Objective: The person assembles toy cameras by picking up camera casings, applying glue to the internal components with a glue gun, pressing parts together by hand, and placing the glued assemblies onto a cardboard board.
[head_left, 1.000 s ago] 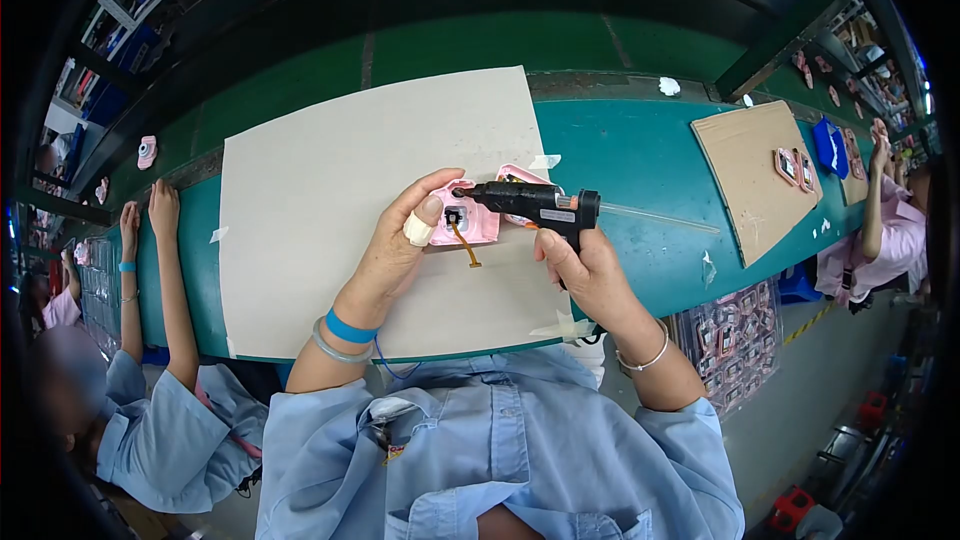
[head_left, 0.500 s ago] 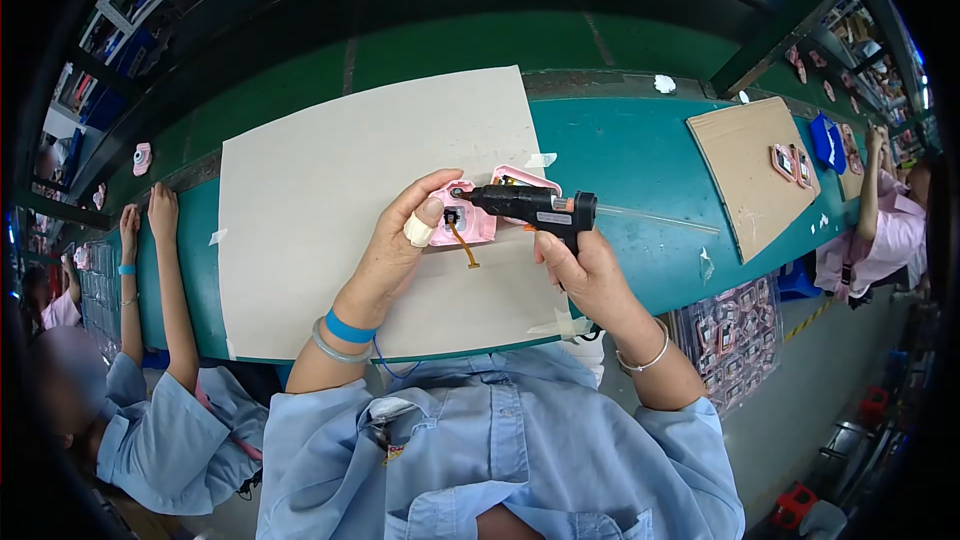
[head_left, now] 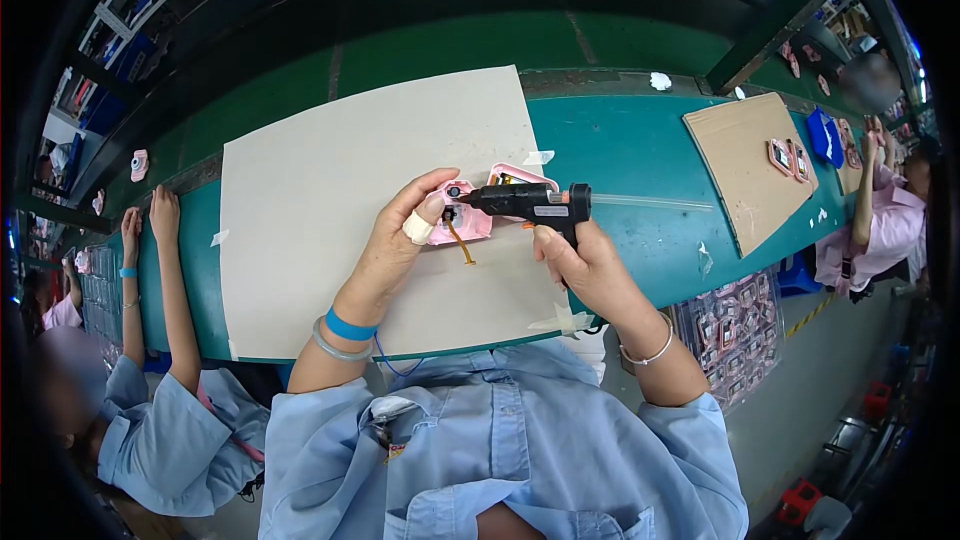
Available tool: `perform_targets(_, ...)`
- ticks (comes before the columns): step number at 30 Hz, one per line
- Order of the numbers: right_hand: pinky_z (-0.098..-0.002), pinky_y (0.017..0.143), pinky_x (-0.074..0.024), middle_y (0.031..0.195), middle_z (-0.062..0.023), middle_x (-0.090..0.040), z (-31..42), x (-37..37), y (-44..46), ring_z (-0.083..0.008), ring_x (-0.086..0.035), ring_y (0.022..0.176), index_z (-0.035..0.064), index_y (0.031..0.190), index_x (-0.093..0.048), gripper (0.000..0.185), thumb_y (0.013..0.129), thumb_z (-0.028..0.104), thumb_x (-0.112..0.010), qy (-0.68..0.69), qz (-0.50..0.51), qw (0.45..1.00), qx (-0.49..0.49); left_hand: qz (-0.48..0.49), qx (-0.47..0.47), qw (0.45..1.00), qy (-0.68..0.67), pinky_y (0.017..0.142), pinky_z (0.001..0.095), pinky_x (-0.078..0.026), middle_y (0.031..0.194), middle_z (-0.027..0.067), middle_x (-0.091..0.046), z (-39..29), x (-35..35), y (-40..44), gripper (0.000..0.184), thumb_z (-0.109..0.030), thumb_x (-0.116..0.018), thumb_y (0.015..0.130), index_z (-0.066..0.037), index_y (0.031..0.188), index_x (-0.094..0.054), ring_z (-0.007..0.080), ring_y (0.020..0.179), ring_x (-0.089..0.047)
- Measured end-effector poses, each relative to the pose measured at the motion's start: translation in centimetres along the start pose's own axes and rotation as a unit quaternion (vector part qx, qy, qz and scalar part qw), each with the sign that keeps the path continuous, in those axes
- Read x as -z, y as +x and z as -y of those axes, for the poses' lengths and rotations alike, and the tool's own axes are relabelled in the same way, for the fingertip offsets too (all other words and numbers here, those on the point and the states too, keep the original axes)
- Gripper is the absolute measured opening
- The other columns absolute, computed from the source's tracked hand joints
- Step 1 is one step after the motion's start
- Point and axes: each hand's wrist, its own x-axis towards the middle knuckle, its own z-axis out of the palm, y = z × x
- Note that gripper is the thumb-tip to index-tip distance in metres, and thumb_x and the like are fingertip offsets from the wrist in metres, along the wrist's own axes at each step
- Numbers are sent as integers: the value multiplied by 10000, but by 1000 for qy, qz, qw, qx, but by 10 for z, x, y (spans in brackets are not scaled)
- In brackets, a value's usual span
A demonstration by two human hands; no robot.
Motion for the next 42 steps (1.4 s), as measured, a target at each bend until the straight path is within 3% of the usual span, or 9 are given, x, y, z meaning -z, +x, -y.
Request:
perform_targets(8,-209,416,-376,710,-68,-589,-2,2,4,-90,-470,464,-7,930,-531,233,949,223,-505,104,61,990,-77,-98,-8,993,-65,874,267,-446,1130,143,-579,-16,38,-9,348,-257,-459,966,-10,1198,-537,192,1025,-553)
perform_targets(17,-221,429,-409,714,-74,-593,-22,11,5,-107,-501,514,3,968,-533,271,964,270,-489,237,-12,966,-106,-260,-120,955,73,797,237,-457,1116,97,-592,-20,205,-49,367,-241,-490,920,-28,1213,-550,172,976,-567)
perform_targets(21,-223,445,-407,828,-67,-598,-38,14,5,-103,-511,550,0,991,-528,289,966,283,-481,245,-14,964,-100,-346,-93,913,196,733,369,-499,925,185,-608,-29,251,-69,315,-161,-407,884,33,1057,-584,325,803,-591)
perform_targets(22,-222,449,-406,865,-66,-599,-40,15,5,-102,-514,561,-3,1004,-522,297,966,288,-478,255,0,962,-97,-360,-122,874,303,646,338,-519,902,184,-623,-28,254,-74,270,-127,-461,855,34,1030,-588,306,720,-606)
perform_targets(23,-222,447,-405,864,-65,-596,-37,16,5,-101,-515,567,1,1023,-514,298,966,291,-476,255,1,962,-93,-325,-302,706,551,632,335,-521,884,186,-627,-34,262,-70,242,-104,-493,842,28,1020,-590,298,706,-610)
perform_targets(24,-221,446,-405,864,-64,-593,-36,17,4,-99,-516,573,4,1041,-507,301,966,293,-474,255,2,963,-89,-259,-452,450,726,618,332,-522,866,188,-630,-36,269,-64,219,-81,-526,829,21,1011,-593,290,693,-614)
perform_targets(33,-213,450,-417,911,-73,-606,-39,24,2,-97,-527,591,25,1102,-487,311,964,302,-472,284,2,956,-73,-369,-168,738,539,884,293,-430,1184,149,-562,-6,253,-39,342,-200,-444,959,-2,1227,-515,267,1053,-544)
perform_targets(37,-203,447,-422,940,-80,-615,-35,30,6,-96,-538,599,18,1118,-481,336,958,314,-480,279,-52,957,-62,-134,-138,880,433,946,312,-391,1232,111,-534,-25,82,-9,280,-84,-436,933,-17,1187,-533,253,1112,-513)
perform_targets(42,-207,450,-443,947,-81,-624,-31,52,37,-95,-547,611,2,1083,-513,304,963,277,-465,330,-112,937,1,149,-159,910,352,902,331,-413,1165,106,-548,-13,-39,14,204,-28,-475,891,-30,1062,-586,252,1053,-523)
